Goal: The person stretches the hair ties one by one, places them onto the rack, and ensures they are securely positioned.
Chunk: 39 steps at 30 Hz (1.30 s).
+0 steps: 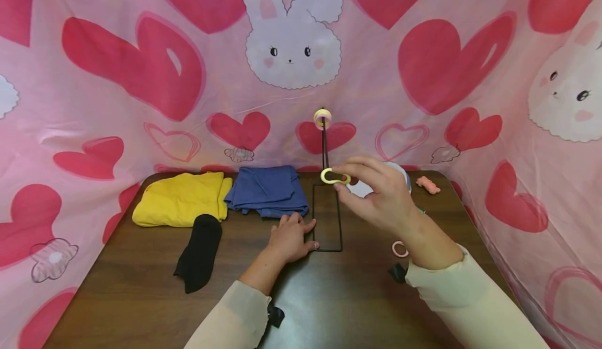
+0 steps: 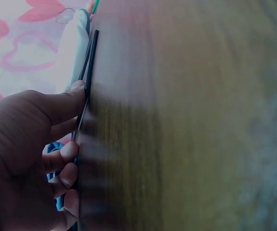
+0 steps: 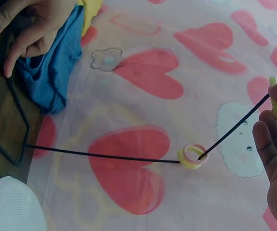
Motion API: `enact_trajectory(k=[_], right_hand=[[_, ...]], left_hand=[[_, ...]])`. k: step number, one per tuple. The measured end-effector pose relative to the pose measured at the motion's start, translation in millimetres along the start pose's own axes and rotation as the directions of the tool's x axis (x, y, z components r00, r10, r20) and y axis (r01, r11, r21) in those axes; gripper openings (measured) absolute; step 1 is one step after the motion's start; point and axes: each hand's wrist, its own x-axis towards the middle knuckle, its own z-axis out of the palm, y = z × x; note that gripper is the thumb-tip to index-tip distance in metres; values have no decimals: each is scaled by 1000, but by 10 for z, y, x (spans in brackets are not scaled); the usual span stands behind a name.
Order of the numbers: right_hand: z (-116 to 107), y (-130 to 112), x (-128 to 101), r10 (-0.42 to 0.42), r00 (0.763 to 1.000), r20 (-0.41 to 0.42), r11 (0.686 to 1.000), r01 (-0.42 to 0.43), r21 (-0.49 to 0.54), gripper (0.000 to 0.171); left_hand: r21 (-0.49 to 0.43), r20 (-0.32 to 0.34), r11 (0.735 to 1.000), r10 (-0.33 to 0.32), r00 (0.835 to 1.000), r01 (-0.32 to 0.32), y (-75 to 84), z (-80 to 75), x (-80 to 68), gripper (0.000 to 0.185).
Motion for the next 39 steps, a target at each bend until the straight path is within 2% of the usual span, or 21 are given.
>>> enact_trajectory(k=[7, 14, 25, 35, 39], right_hand=[[76, 209, 22, 33, 999, -10, 999, -33, -32, 27], [196, 451, 88, 107, 994, -32, 994, -107, -19, 26], [368, 826, 186, 139, 986, -87, 989, -144, -45, 29], [475, 988, 300, 244, 961, -128, 969, -246, -4, 24], [496, 1010, 299, 264, 956, -131, 965, -263, 26, 27]], left_hand=[[-6, 1, 1000, -1, 1000, 1, 7, -17, -13, 67], [-3, -5, 1000, -4, 1000, 4, -2, -1, -13, 67], [-8, 1, 1000, -2, 1000, 2, 1, -8, -12, 67], [-4, 7, 1000, -20, 1000, 20, -8, -1, 5, 68], [-10, 12, 1000, -20, 1000, 21, -7, -4, 8, 68]])
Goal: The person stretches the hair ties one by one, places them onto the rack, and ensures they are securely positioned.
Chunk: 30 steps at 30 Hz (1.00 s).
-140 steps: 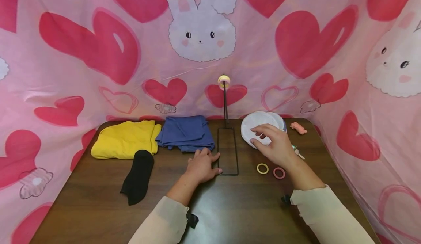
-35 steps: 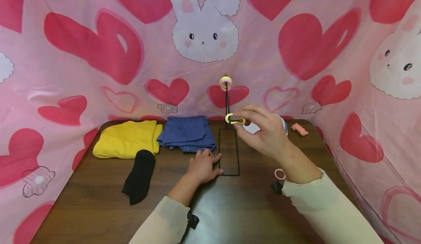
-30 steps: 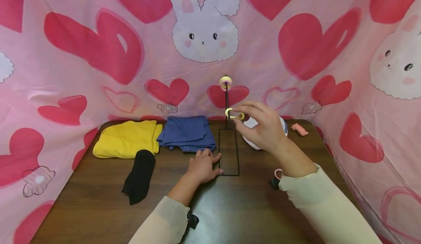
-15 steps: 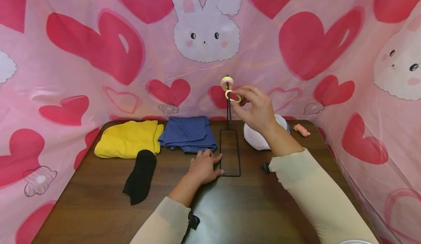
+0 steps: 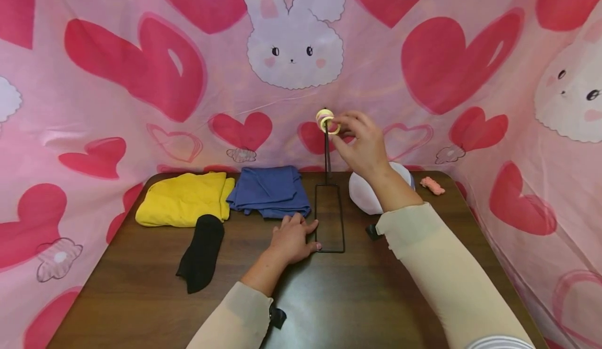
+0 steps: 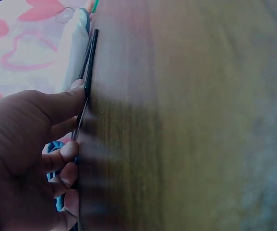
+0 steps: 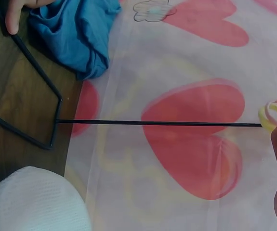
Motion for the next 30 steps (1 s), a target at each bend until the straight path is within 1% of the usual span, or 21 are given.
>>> enact_trajectory(k=[7, 14, 22, 27, 30], right_hand=[[-42, -37, -177, -35, 999, -10, 999, 35, -29, 31], [-121, -144, -439, -29, 999, 17, 999, 29, -26, 32], [-290, -154, -760, -58, 998, 24, 998, 59, -36, 31], [-424, -107, -997, -24, 999, 44, 999, 25, -25, 32], [-517, -70, -1137, 2, 998, 66, 999, 2, -48, 35]], left_hand=[[9, -1, 1000, 3, 1000, -3, -2, 6, 13, 68], [10, -4, 1000, 5, 1000, -5, -3, 15, 11, 69], [5, -2, 1000, 1, 1000, -1, 11, 4, -3, 68], [-3, -6, 1000, 2, 1000, -2, 20, -3, -15, 68], [-1, -8, 1000, 3, 1000, -3, 26, -3, -15, 69]])
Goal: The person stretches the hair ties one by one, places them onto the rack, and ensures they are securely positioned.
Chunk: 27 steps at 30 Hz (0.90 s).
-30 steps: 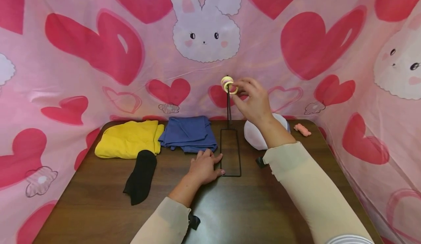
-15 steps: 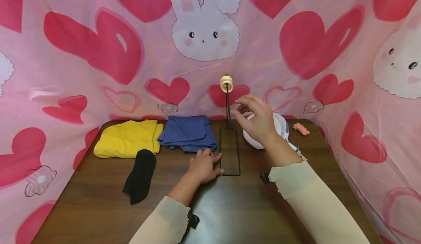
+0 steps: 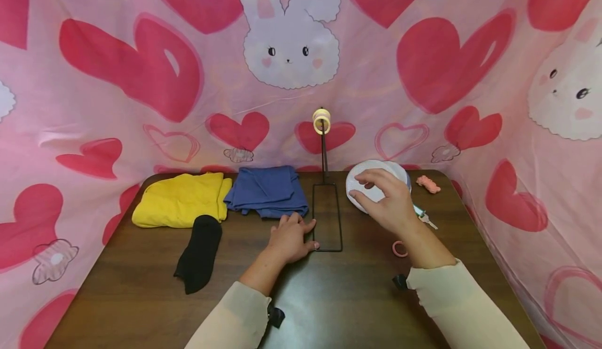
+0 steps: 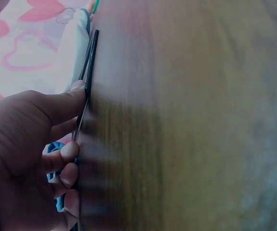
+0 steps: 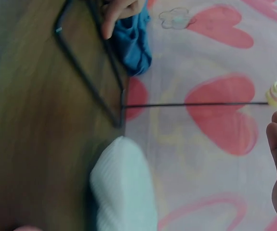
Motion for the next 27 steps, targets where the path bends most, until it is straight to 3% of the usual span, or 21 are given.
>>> enact_trajectory(k=[6, 10, 16, 21, 27], right_hand=[[-166, 87, -279, 46, 994, 99, 997, -41, -59, 42], [-289, 143, -435, 79, 975, 208, 993, -57, -108, 44], [-450, 213, -640, 174, 918, 357, 976, -113, -184, 49], [-581, 316, -802, 184, 870, 458, 971, -87, -224, 51], [-743, 431, -976, 222, 795, 564, 966, -100, -240, 60]], left_hand=[[6, 1, 1000, 1, 1000, -1, -12, 16, 12, 69], [7, 5, 1000, 0, 1000, 0, -20, 15, 14, 69], [16, 8, 1000, -3, 1000, 3, -25, 7, 12, 69], [9, -5, 1000, 8, 1000, -8, -9, -1, 10, 68], [10, -3, 1000, 9, 1000, -9, -8, 1, 11, 68]])
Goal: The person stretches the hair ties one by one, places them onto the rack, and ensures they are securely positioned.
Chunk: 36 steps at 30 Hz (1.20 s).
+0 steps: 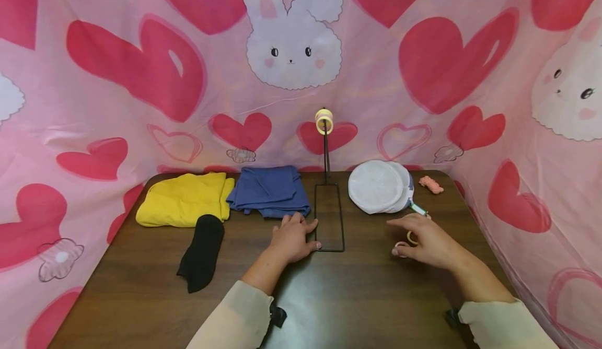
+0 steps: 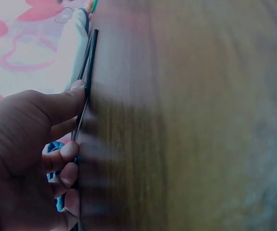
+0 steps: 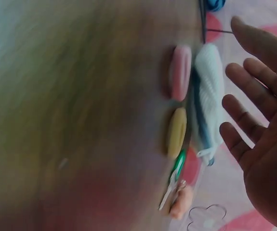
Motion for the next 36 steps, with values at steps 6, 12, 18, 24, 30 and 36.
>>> enact_trajectory(k=[6, 12, 18, 24, 30, 36], right_hand=[[18, 79, -128, 62, 994, 85, 998, -60, -29, 66], [15, 102, -146, 110, 984, 139, 993, -103, -57, 60], [21, 118, -123, 124, 977, 173, 990, -111, -86, 48], [39, 93, -83, 67, 987, 147, 994, -53, -94, 38], [55, 6, 8, -54, 997, 55, 998, 55, -20, 36], [69, -101, 125, -97, 995, -10, 995, 97, 9, 36]], left_hand=[[-2, 0, 1000, 3, 1000, -3, 4, 7, -3, 68], [5, 2, 1000, -4, 1000, 4, 7, 7, -1, 68], [8, 0, 1000, -2, 1000, 2, 7, 16, 4, 68], [13, -2, 1000, 1, 1000, -1, 11, 0, -1, 68], [7, 2, 1000, -2, 1000, 2, 16, -13, -6, 68], [3, 4, 1000, -7, 1000, 7, 12, 2, -3, 68]])
